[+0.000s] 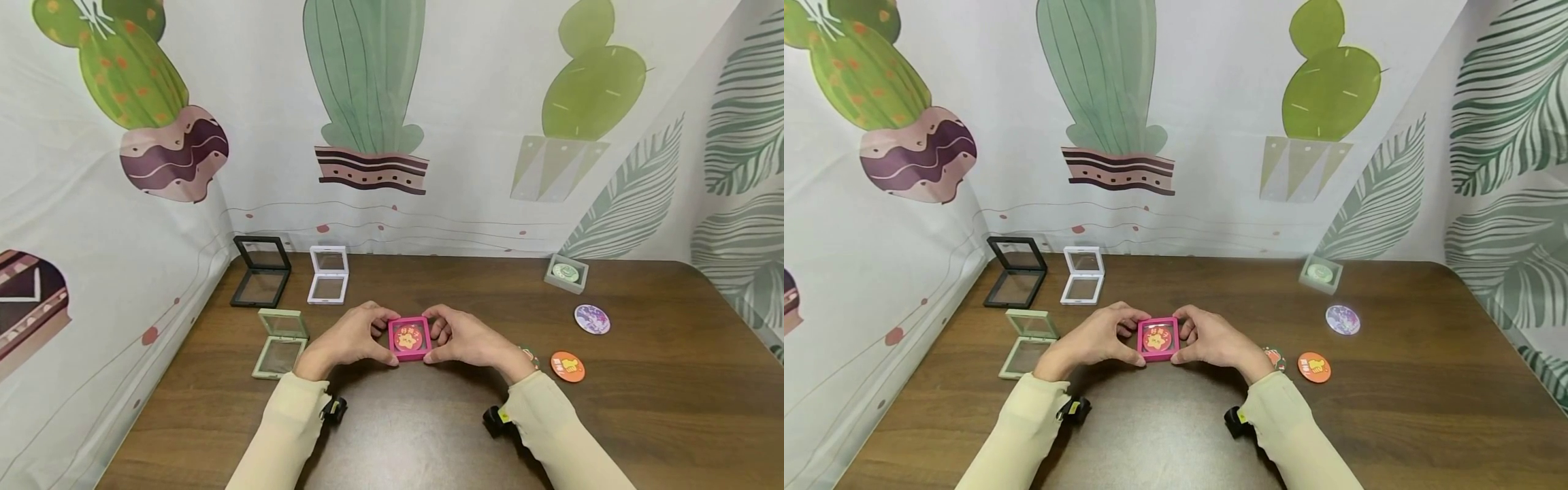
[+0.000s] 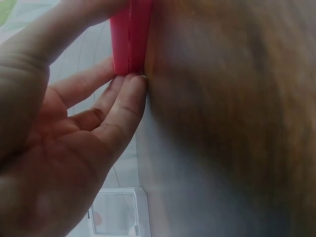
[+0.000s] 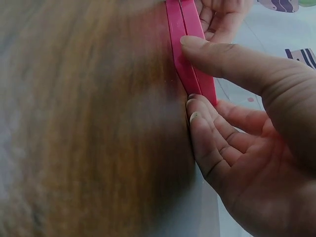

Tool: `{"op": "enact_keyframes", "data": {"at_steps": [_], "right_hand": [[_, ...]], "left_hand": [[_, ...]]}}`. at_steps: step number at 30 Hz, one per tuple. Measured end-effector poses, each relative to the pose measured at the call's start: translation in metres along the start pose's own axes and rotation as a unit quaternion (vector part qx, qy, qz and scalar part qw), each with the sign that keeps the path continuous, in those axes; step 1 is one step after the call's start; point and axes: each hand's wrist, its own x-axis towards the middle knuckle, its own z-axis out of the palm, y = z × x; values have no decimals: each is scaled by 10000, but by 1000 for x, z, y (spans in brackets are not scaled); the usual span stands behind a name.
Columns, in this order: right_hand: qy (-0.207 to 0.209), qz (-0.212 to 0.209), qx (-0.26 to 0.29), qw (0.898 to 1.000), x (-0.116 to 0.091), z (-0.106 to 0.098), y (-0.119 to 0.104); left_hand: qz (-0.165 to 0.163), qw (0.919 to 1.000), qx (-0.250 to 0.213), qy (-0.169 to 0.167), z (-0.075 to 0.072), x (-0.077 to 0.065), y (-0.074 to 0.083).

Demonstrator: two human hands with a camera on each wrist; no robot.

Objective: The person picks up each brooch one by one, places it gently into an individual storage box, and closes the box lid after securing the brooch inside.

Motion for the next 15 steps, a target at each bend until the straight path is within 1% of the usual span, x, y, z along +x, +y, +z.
{"op": "enact_keyframes", "data": {"at_steps": [9,15], "right_hand": [[27,30,-55,10000,0,0,0],[13,57,21,10000,0,1,0]], "left_hand": [[-31,10000,61,4,0,1,1],[-58,10000,68,0,1,1,0]]}}
